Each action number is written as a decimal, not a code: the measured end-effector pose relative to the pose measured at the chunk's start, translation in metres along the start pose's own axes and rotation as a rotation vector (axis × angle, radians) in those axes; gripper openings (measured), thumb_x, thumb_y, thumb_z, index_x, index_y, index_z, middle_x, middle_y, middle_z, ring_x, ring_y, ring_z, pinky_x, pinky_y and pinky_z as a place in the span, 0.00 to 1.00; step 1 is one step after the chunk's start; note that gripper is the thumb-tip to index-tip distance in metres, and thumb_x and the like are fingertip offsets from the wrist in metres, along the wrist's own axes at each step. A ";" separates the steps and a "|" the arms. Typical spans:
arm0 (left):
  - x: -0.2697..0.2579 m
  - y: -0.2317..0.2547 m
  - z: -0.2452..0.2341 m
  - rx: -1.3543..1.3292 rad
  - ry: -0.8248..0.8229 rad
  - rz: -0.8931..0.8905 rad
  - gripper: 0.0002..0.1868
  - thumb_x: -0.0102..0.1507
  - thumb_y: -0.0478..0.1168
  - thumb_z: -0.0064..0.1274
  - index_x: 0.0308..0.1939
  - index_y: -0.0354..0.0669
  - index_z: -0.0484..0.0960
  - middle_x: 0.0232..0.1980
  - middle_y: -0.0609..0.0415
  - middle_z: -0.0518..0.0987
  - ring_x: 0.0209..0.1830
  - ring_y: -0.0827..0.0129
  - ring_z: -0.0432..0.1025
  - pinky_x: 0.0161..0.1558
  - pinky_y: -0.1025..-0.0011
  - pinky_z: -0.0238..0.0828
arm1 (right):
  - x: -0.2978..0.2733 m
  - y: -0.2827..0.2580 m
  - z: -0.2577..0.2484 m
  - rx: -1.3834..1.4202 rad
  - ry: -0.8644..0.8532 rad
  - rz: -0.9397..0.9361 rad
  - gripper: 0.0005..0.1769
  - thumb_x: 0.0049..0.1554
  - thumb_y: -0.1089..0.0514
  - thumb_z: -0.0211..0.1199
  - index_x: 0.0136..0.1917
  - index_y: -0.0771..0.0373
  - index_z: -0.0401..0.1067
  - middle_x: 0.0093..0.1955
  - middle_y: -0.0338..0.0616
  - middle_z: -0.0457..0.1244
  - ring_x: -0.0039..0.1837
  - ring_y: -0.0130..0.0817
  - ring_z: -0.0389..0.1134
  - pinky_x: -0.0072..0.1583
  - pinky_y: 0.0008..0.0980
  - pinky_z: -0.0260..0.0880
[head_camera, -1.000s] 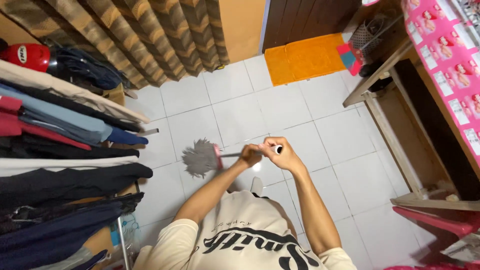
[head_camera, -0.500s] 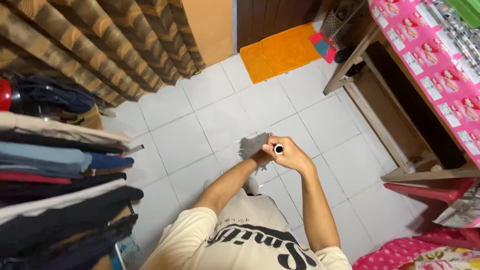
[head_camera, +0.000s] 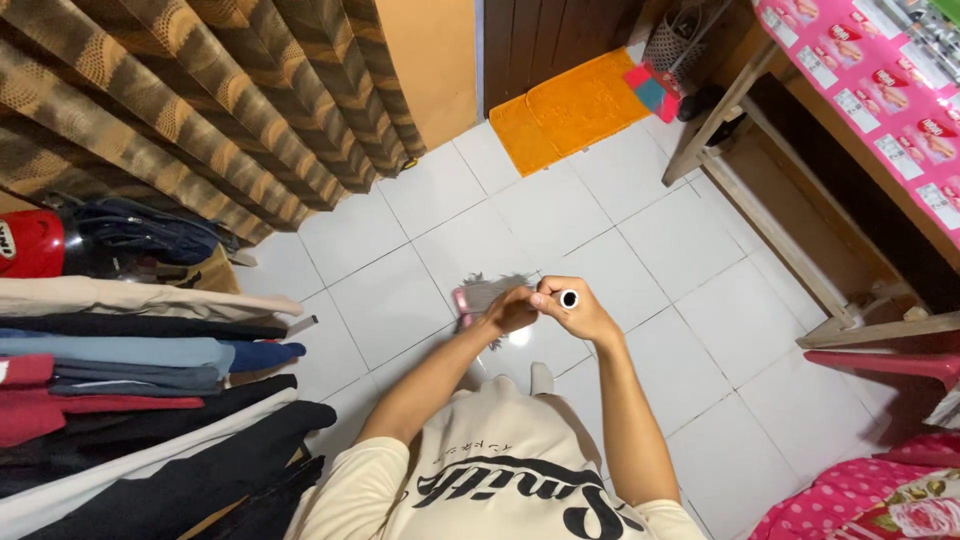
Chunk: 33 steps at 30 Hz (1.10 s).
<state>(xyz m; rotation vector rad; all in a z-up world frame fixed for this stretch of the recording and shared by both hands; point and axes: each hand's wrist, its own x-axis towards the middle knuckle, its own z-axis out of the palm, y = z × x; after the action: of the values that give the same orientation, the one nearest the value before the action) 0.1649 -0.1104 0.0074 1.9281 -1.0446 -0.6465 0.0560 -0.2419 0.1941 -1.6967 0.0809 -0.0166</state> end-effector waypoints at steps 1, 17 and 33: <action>-0.010 -0.004 -0.012 -0.003 -0.001 -0.004 0.06 0.56 0.32 0.48 0.34 0.36 0.80 0.32 0.36 0.79 0.33 0.49 0.78 0.37 0.56 0.73 | 0.004 0.008 0.011 0.001 -0.002 0.005 0.21 0.60 0.50 0.66 0.32 0.64 0.68 0.29 0.32 0.57 0.36 0.21 0.54 0.37 0.27 0.55; -0.105 -0.080 -0.098 0.087 0.081 -0.527 0.15 0.53 0.35 0.52 0.41 0.51 0.89 0.37 0.42 0.84 0.39 0.53 0.81 0.43 0.58 0.76 | 0.061 0.057 0.125 0.057 -0.066 -0.024 0.22 0.64 0.48 0.62 0.33 0.63 0.69 0.31 0.36 0.64 0.38 0.22 0.62 0.43 0.27 0.64; 0.065 0.005 0.024 -0.092 0.149 -0.130 0.09 0.54 0.33 0.53 0.33 0.47 0.87 0.36 0.47 0.86 0.38 0.60 0.82 0.42 0.65 0.78 | 0.030 -0.043 -0.062 -0.181 0.071 0.057 0.21 0.61 0.55 0.63 0.30 0.67 0.66 0.26 0.37 0.57 0.34 0.25 0.56 0.39 0.30 0.59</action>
<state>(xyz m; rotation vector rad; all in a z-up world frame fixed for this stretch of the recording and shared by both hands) 0.1793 -0.1773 -0.0045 1.9428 -0.7892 -0.6021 0.0838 -0.2995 0.2438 -1.8745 0.1886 -0.0273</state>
